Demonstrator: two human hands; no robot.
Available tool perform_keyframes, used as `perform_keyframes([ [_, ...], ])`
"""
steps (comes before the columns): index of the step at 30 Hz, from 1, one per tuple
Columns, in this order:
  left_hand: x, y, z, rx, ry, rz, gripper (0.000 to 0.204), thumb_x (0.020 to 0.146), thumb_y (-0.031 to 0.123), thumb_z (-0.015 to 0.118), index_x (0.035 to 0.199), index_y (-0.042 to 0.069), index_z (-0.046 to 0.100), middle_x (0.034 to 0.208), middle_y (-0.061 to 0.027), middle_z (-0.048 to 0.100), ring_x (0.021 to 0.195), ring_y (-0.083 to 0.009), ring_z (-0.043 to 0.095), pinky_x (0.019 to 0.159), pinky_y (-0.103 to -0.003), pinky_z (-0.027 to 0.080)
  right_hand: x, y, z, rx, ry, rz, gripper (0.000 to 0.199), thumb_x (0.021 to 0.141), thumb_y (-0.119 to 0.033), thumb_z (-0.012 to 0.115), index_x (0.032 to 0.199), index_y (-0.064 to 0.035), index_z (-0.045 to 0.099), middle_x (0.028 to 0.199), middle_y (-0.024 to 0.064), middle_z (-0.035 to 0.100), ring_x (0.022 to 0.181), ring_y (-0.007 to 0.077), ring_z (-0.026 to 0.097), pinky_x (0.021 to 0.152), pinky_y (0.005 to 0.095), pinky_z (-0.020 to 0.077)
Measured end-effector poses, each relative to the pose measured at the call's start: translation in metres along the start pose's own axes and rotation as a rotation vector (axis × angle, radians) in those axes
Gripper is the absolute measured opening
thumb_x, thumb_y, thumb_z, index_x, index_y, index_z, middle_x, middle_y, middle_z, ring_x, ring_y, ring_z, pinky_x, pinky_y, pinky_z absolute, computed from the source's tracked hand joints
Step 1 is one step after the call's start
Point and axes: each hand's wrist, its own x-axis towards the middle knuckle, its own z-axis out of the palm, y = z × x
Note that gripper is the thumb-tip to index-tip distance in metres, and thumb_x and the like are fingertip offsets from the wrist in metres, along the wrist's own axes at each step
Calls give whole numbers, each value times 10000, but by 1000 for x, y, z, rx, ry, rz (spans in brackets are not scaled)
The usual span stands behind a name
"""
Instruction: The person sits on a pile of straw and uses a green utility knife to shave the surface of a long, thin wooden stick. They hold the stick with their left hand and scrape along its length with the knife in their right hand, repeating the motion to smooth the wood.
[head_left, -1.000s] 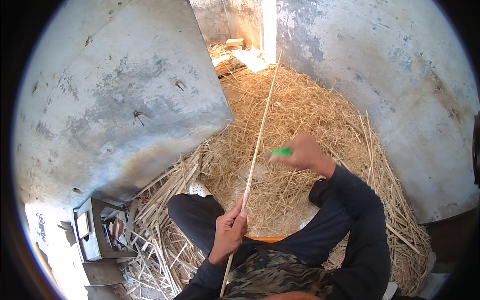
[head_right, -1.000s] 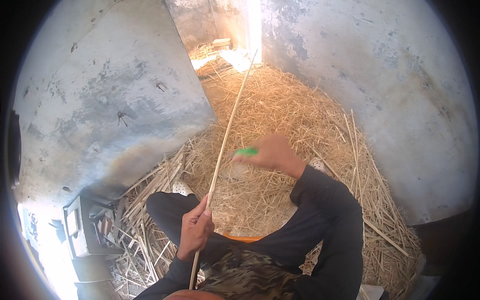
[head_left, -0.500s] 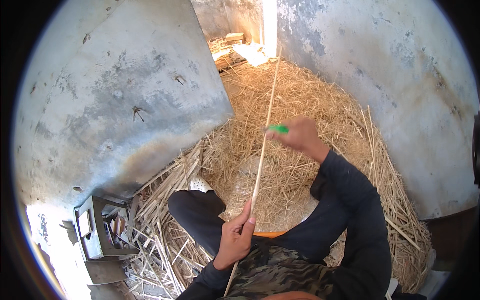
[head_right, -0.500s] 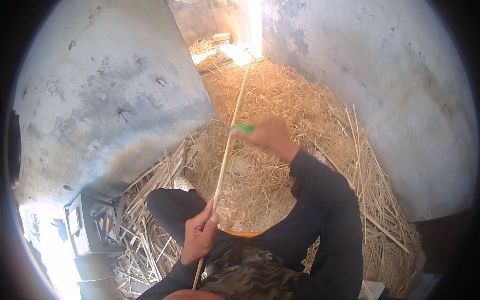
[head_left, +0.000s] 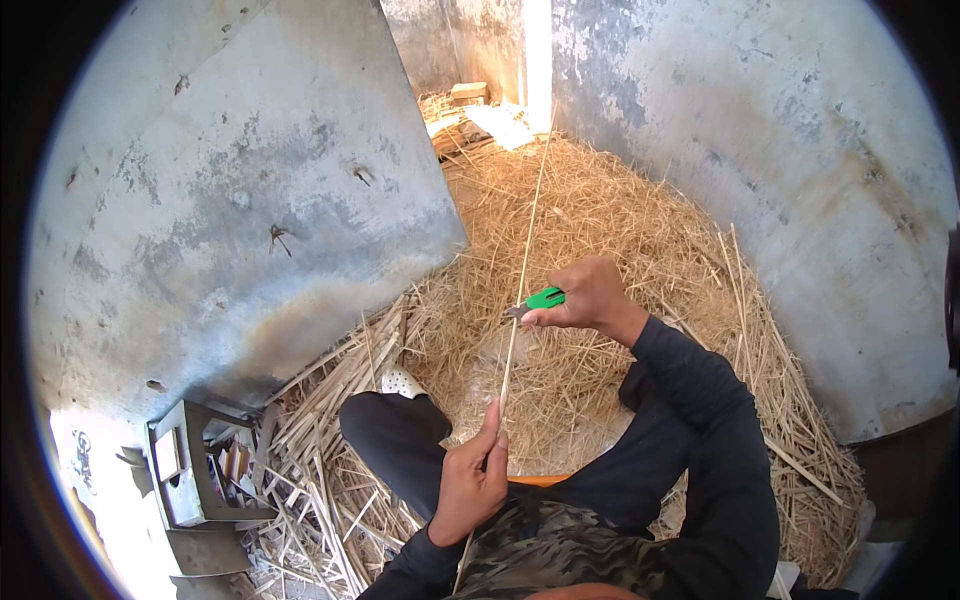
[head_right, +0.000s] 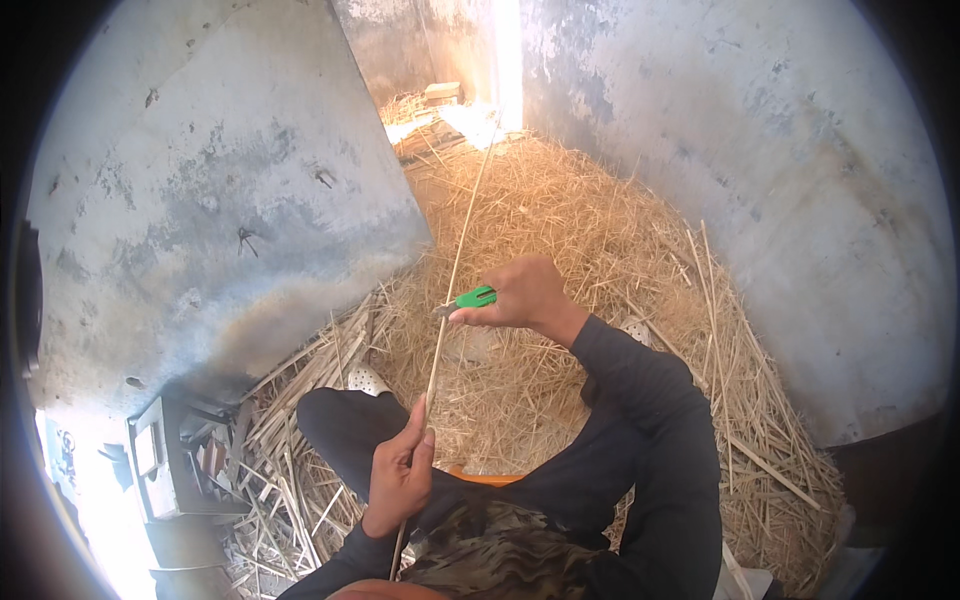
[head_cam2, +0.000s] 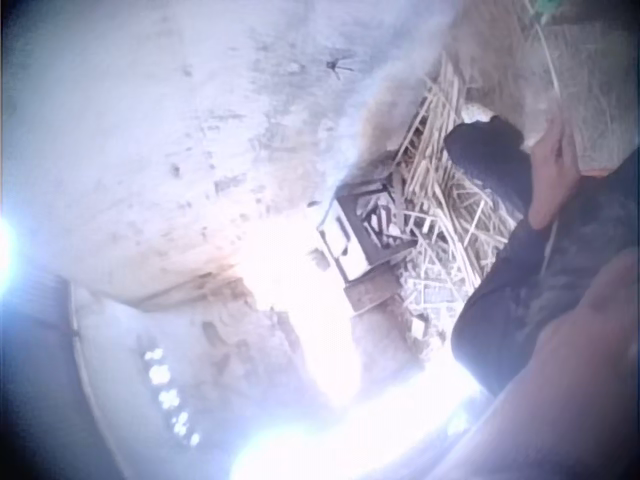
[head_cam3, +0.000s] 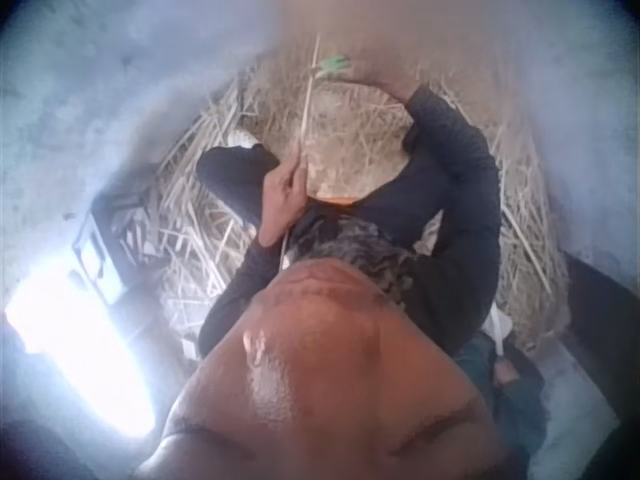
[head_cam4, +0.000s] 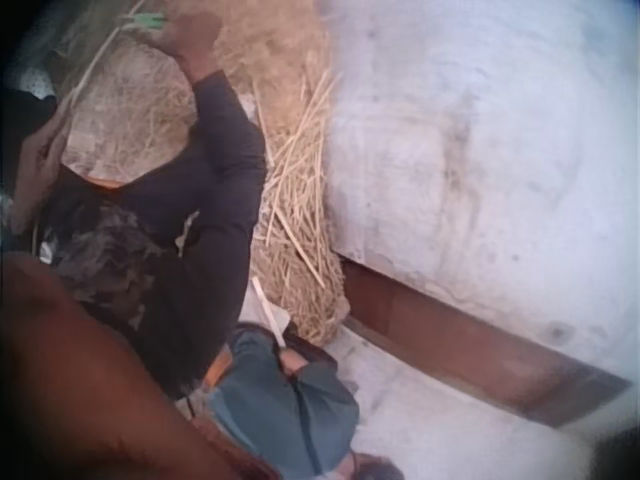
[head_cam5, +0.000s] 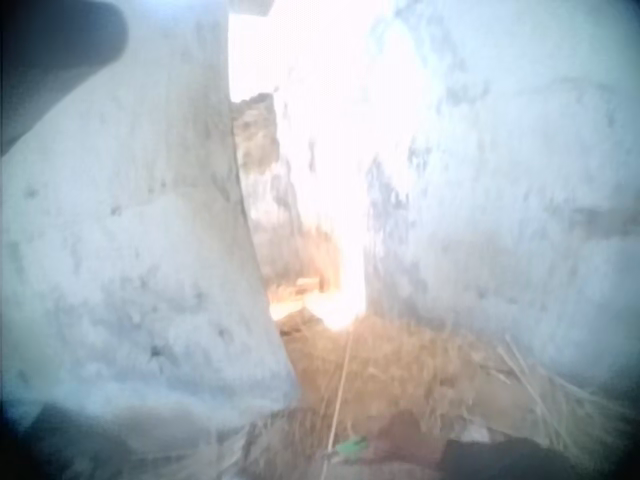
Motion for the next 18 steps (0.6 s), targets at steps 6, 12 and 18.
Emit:
perform_keyframes([
  [6, -3, 7, -7, 99, -26, 2, 465, 933, 16, 497, 1386, -48, 410, 634, -49, 421, 579, -60, 408, 539, -220, 362, 12, 15, 2, -88, 13, 7, 742, 717, -840, 503, 437, -155, 453, 382, -29, 350, 323, 128, 346, 343, 309, 278],
  [12, -33, 10, -2, -1, -105, -27, 457, 926, 18, 523, 1371, -43, 436, 621, -55, 440, 574, -63, 417, 544, -217, 374, 24, 99, -9, -159, 99, 356, 750, 813, -807, 409, 465, -148, 491, 401, -57, 325, 346, 102, 312, 344, 289, 245],
  [18, -51, -1, -4, 7, -188, -1, 435, 932, 8, 524, 1361, -31, 459, 626, -56, 503, 589, -66, 442, 563, -222, 396, 18, 164, -24, -271, 118, 594, 763, 823, -797, 400, 483, -121, 503, 417, -17, 381, 368, 147, 380, 366, 319, 278],
])
